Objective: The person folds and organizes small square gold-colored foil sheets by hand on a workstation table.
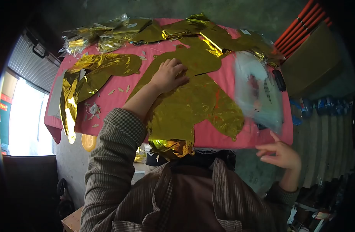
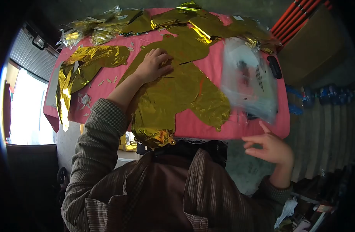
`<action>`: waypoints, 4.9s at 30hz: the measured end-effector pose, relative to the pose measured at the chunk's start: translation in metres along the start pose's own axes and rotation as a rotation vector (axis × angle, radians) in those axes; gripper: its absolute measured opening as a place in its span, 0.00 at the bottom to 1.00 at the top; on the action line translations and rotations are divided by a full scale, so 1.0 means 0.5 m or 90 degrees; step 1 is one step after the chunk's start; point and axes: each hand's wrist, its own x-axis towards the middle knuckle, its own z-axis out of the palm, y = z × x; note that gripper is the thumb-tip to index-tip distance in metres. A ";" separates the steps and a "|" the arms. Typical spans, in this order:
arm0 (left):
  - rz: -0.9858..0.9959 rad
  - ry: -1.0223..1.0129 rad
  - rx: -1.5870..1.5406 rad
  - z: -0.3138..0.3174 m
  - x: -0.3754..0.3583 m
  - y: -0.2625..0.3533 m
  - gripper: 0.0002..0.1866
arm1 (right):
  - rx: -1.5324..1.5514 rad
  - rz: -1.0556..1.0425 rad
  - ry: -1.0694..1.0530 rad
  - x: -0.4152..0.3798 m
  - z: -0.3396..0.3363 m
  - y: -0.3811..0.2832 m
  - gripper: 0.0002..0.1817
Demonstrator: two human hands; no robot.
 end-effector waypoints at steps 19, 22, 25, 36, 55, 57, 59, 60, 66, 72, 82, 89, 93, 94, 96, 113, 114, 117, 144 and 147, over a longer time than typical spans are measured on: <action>-0.003 -0.035 0.013 -0.014 0.004 0.010 0.19 | -0.338 0.094 0.406 0.118 0.139 0.041 0.14; -0.006 -0.042 0.011 -0.009 0.004 0.008 0.19 | -0.306 0.098 0.393 0.102 0.153 0.069 0.11; 0.006 -0.015 0.025 -0.004 0.004 0.005 0.18 | -0.380 0.145 0.314 0.042 0.147 0.083 0.10; 0.007 -0.026 0.024 -0.004 0.004 0.001 0.18 | -0.171 0.169 0.269 0.022 0.106 0.015 0.08; 0.005 -0.092 0.071 -0.019 0.006 0.024 0.19 | -0.406 0.241 0.155 0.500 -0.031 -0.029 0.18; -0.001 -0.100 0.070 -0.020 0.007 0.026 0.19 | -0.384 0.247 0.182 0.533 -0.041 0.020 0.17; 0.005 -0.086 0.082 -0.017 0.006 0.025 0.19 | -0.333 0.211 0.123 0.550 -0.053 0.046 0.16; 0.011 -0.073 0.094 -0.017 0.005 0.025 0.18 | -0.335 0.210 0.121 0.546 -0.056 0.043 0.16; 0.006 -0.080 0.065 -0.018 0.006 0.024 0.19 | -0.092 0.098 0.067 0.521 -0.087 0.043 0.15; -0.007 -0.074 0.053 -0.018 0.006 0.024 0.19 | 0.281 0.065 -0.052 0.483 -0.084 -0.006 0.16; -0.105 -0.065 -0.185 0.027 -0.010 -0.028 0.24 | 0.165 -0.277 -0.003 0.601 0.033 -0.129 0.23; 0.037 0.045 -0.070 0.072 -0.007 -0.073 0.24 | 0.531 -0.360 0.232 0.596 0.086 -0.068 0.10; 0.039 -0.076 0.200 0.028 0.003 -0.030 0.24 | -0.023 -0.284 0.535 0.629 0.088 0.033 0.07; 0.035 -0.068 0.168 0.015 0.001 -0.013 0.23 | -0.205 -0.359 0.648 0.645 0.090 0.051 0.07; 0.018 -0.080 0.118 -0.009 0.004 0.014 0.23 | -0.183 -0.317 0.612 0.680 0.083 0.062 0.10; 0.147 0.193 0.215 0.119 -0.018 -0.147 0.18 | 0.093 -0.406 0.486 0.766 0.097 -0.048 0.31; 0.042 0.017 0.199 0.084 -0.007 -0.115 0.18 | 0.238 -0.442 0.467 0.761 0.088 -0.050 0.31; -0.093 -0.165 0.166 0.080 0.010 -0.104 0.16 | 0.326 -0.335 0.470 0.685 0.046 -0.039 0.30; 0.049 -0.062 0.005 0.029 0.006 -0.094 0.10 | -0.450 -0.167 0.322 0.526 0.237 -0.046 0.44; 0.152 0.009 0.172 0.043 0.021 -0.126 0.17 | -0.458 -0.170 0.308 0.523 0.233 -0.047 0.44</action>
